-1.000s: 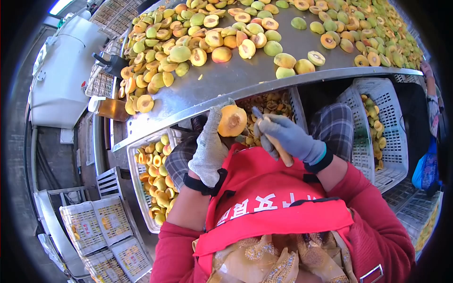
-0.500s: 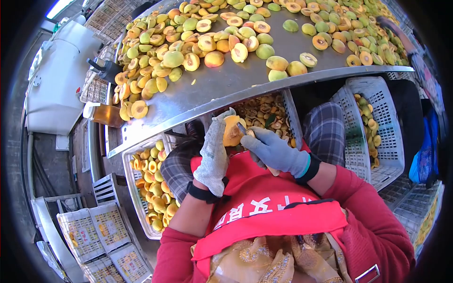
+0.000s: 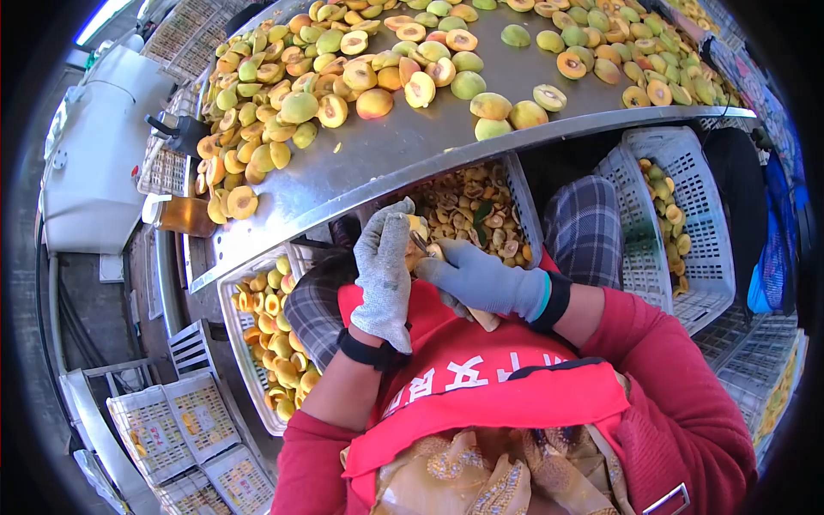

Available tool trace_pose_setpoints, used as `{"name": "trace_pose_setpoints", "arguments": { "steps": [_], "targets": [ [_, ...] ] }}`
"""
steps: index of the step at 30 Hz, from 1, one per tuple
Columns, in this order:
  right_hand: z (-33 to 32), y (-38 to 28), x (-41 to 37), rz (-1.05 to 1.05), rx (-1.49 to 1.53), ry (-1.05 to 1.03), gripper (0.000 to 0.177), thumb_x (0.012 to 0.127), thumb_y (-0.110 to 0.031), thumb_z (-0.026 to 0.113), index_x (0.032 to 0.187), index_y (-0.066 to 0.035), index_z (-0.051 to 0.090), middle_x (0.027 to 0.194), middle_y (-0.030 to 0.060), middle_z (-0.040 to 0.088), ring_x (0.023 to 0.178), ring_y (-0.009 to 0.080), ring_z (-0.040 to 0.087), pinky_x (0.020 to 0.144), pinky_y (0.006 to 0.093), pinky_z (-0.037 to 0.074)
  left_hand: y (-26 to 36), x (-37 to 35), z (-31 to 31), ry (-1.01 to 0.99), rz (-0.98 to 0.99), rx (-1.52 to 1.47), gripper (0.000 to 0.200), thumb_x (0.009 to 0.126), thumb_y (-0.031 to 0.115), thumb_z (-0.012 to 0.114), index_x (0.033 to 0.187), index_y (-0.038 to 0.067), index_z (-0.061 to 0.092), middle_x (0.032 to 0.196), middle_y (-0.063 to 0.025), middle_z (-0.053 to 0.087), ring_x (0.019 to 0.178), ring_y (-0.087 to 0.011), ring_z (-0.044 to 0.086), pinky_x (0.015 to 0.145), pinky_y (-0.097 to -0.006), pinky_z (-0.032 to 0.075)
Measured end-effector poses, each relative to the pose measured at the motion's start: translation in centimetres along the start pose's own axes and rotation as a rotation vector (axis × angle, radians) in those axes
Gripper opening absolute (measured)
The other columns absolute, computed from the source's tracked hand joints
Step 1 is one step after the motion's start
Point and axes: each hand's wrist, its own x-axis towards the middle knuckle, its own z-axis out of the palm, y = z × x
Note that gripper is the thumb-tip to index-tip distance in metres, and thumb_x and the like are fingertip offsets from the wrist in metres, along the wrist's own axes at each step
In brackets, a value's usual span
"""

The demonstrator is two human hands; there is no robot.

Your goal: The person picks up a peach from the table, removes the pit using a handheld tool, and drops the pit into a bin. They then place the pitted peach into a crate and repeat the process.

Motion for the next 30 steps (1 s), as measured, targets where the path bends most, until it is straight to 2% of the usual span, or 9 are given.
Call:
{"name": "trace_pose_setpoints", "arguments": {
  "steps": [3, 6, 9, 12, 16, 19, 22, 25, 30],
  "targets": [
    [0.3, -1.1, -0.7, 0.050, -0.019, 0.037, 0.029, 0.090, -0.028, 0.052, 0.096, 0.001, 0.049, 0.069, 0.0135, 0.059, 0.059, 0.0236, 0.061, 0.053, 0.0336, 0.048, 0.4, -0.1, 0.2, 0.002, 0.032, 0.044, 0.029, 0.092, 0.021, 0.054, 0.112, 0.001, 0.058, 0.108, -0.0031, 0.059, 0.094, -0.0094, 0.054, 0.083, -0.0227, 0.043],
    [0.4, 2.3, 1.4, -0.521, -0.788, 0.426, 0.029, 0.091, -0.029, 0.052, 0.094, -0.001, 0.049, 0.067, 0.0108, 0.058, 0.055, 0.0203, 0.059, 0.049, 0.0312, 0.047, 1.0, 0.0, 0.7, 0.029, 0.034, 0.114, 0.030, 0.092, 0.021, 0.055, 0.114, 0.000, 0.057, 0.108, -0.0040, 0.059, 0.094, -0.0096, 0.054, 0.083, -0.0232, 0.044],
    [0.5, 3.0, 2.0, -0.597, -0.760, 0.478, 0.031, 0.092, -0.032, 0.051, 0.093, -0.002, 0.049, 0.063, 0.0033, 0.053, 0.050, 0.0103, 0.053, 0.043, 0.0245, 0.044, 0.3, 0.2, 1.0, 0.104, 0.066, -0.021, 0.031, 0.091, 0.020, 0.055, 0.114, -0.001, 0.057, 0.108, -0.0049, 0.059, 0.096, -0.0109, 0.054, 0.084, -0.0246, 0.044],
    [0.8, -0.9, 0.0, 0.002, -0.095, 0.123, 0.033, 0.092, -0.032, 0.047, 0.099, 0.000, 0.050, 0.068, 0.0096, 0.058, 0.051, 0.0172, 0.058, 0.044, 0.0301, 0.047, 0.4, 0.0, 2.1, 0.135, 0.211, 0.191, 0.036, 0.092, 0.028, 0.052, 0.113, -0.001, 0.055, 0.100, -0.0095, 0.060, 0.089, -0.0146, 0.057, 0.077, -0.0266, 0.046],
    [0.2, -0.9, -0.8, 0.032, -0.083, -0.005, 0.031, 0.092, -0.032, 0.046, 0.100, -0.003, 0.052, 0.063, 0.0085, 0.056, 0.048, 0.0163, 0.056, 0.043, 0.0284, 0.047, 1.2, -0.2, 1.5, -0.014, 0.200, 0.379, 0.033, 0.091, 0.027, 0.054, 0.110, -0.001, 0.058, 0.098, -0.0070, 0.062, 0.087, -0.0126, 0.056, 0.077, -0.0256, 0.045],
    [0.7, -1.3, -1.2, 0.064, -0.427, 0.032, 0.028, 0.091, -0.031, 0.047, 0.097, -0.004, 0.052, 0.060, 0.0071, 0.055, 0.046, 0.0166, 0.055, 0.043, 0.0273, 0.046, 2.5, 0.2, 1.0, -0.190, -0.242, 0.413, 0.033, 0.089, 0.027, 0.057, 0.109, 0.000, 0.060, 0.099, -0.0061, 0.063, 0.089, -0.0115, 0.055, 0.080, -0.0252, 0.044],
    [0.0, -0.8, -0.9, 0.172, -0.089, -0.140, 0.025, 0.090, -0.032, 0.048, 0.088, -0.007, 0.050, 0.056, 0.0054, 0.052, 0.040, 0.0165, 0.050, 0.036, 0.0278, 0.041, 2.5, -0.1, 0.3, -0.267, -0.138, 0.353, 0.029, 0.088, 0.024, 0.059, 0.105, 0.001, 0.063, 0.093, -0.0029, 0.062, 0.083, -0.0072, 0.053, 0.072, -0.0225, 0.046],
    [-0.4, -0.6, -1.0, 0.297, 0.414, -0.347, 0.022, 0.090, -0.032, 0.047, 0.084, -0.010, 0.048, 0.052, 0.0023, 0.045, 0.035, 0.0140, 0.043, 0.031, 0.0269, 0.035, 2.4, 0.0, 0.1, -0.347, -0.075, 0.164, 0.031, 0.088, 0.026, 0.058, 0.108, 0.001, 0.062, 0.097, -0.0030, 0.063, 0.086, -0.0080, 0.055, 0.075, -0.0232, 0.047],
    [0.2, -1.6, -1.3, 0.296, 0.673, -0.377, 0.022, 0.091, -0.033, 0.046, 0.082, -0.013, 0.047, 0.049, -0.0008, 0.038, 0.033, 0.0112, 0.036, 0.029, 0.0254, 0.029, 2.9, 0.7, 0.3, -0.407, -0.090, -0.001, 0.055, 0.085, 0.043, 0.054, 0.117, -0.002, 0.052, 0.098, -0.0183, 0.061, 0.088, -0.0248, 0.061, 0.081, -0.0343, 0.050]
  ]
}}
